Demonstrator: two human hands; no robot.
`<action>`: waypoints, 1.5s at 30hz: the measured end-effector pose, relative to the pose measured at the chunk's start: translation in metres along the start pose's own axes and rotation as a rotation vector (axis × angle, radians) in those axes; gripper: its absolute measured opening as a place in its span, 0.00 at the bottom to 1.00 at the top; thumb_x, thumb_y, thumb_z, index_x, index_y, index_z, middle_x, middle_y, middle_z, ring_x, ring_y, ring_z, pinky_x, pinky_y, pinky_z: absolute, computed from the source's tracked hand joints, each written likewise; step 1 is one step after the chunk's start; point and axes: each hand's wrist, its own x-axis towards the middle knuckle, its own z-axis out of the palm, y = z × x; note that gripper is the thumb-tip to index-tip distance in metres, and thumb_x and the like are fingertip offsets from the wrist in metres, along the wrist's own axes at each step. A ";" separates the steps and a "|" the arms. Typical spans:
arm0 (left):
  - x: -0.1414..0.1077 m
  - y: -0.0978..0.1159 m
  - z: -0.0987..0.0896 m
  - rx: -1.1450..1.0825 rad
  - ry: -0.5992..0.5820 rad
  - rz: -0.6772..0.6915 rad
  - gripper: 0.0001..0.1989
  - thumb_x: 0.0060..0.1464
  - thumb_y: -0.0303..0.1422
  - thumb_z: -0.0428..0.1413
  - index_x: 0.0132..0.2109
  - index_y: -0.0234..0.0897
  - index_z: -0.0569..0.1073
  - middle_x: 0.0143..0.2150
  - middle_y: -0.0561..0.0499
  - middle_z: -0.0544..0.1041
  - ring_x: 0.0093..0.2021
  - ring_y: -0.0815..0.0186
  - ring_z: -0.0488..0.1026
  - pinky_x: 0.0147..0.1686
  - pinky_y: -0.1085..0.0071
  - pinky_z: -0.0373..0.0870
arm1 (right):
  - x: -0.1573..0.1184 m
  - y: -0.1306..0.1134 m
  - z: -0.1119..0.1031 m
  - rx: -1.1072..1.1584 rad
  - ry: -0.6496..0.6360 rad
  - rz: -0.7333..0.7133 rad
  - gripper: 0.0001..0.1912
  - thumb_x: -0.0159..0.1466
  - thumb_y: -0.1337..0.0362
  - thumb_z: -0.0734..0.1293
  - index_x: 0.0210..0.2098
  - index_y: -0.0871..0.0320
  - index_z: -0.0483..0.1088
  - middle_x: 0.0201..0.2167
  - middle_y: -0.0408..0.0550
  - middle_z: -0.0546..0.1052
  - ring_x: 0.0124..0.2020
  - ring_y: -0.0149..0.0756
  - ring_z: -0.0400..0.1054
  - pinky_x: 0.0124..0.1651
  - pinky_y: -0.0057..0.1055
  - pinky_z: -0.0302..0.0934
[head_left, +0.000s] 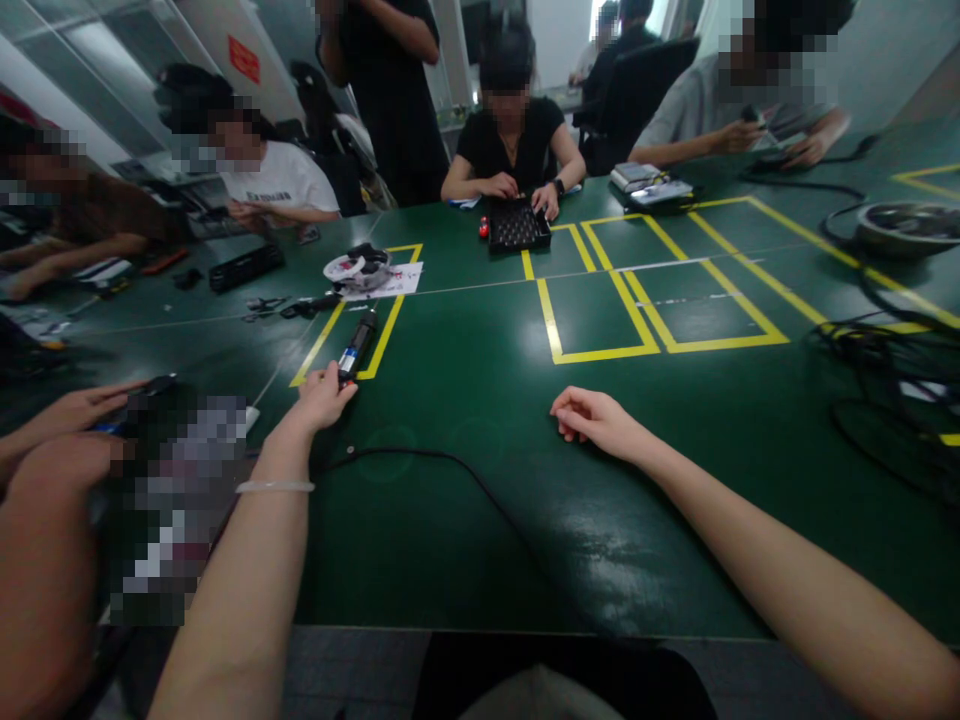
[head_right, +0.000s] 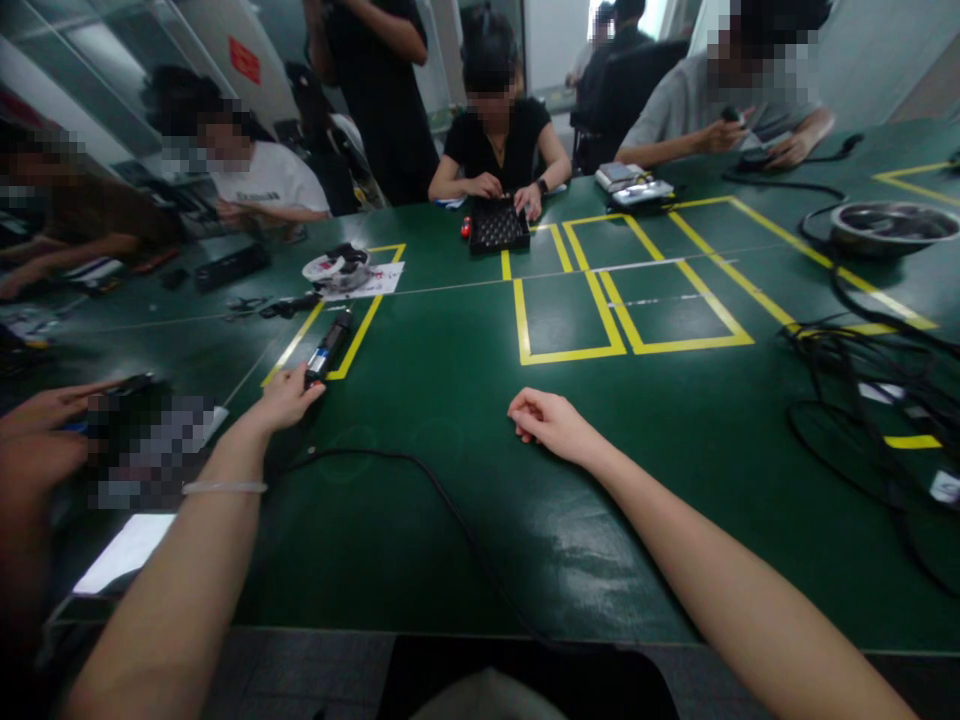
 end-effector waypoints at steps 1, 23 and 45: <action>0.002 -0.002 -0.001 0.000 -0.003 -0.014 0.31 0.62 0.43 0.43 0.64 0.24 0.57 0.60 0.26 0.63 0.61 0.42 0.63 0.58 0.56 0.60 | 0.000 0.000 0.000 -0.001 -0.001 0.001 0.10 0.65 0.57 0.65 0.36 0.58 0.67 0.25 0.43 0.73 0.26 0.30 0.69 0.27 0.26 0.62; -0.014 0.003 0.009 -0.123 0.193 -0.129 0.32 0.67 0.46 0.35 0.67 0.27 0.57 0.61 0.28 0.63 0.60 0.40 0.63 0.53 0.48 0.64 | 0.000 0.000 0.001 -0.035 -0.032 -0.006 0.11 0.66 0.57 0.63 0.36 0.59 0.68 0.27 0.45 0.73 0.28 0.31 0.69 0.31 0.29 0.63; -0.082 0.086 0.005 -0.027 0.220 -0.021 0.23 0.67 0.41 0.41 0.59 0.28 0.64 0.53 0.34 0.69 0.52 0.48 0.69 0.46 0.58 0.70 | 0.001 0.001 0.004 -0.060 -0.027 -0.013 0.11 0.67 0.58 0.62 0.38 0.60 0.68 0.27 0.45 0.73 0.28 0.32 0.69 0.30 0.28 0.62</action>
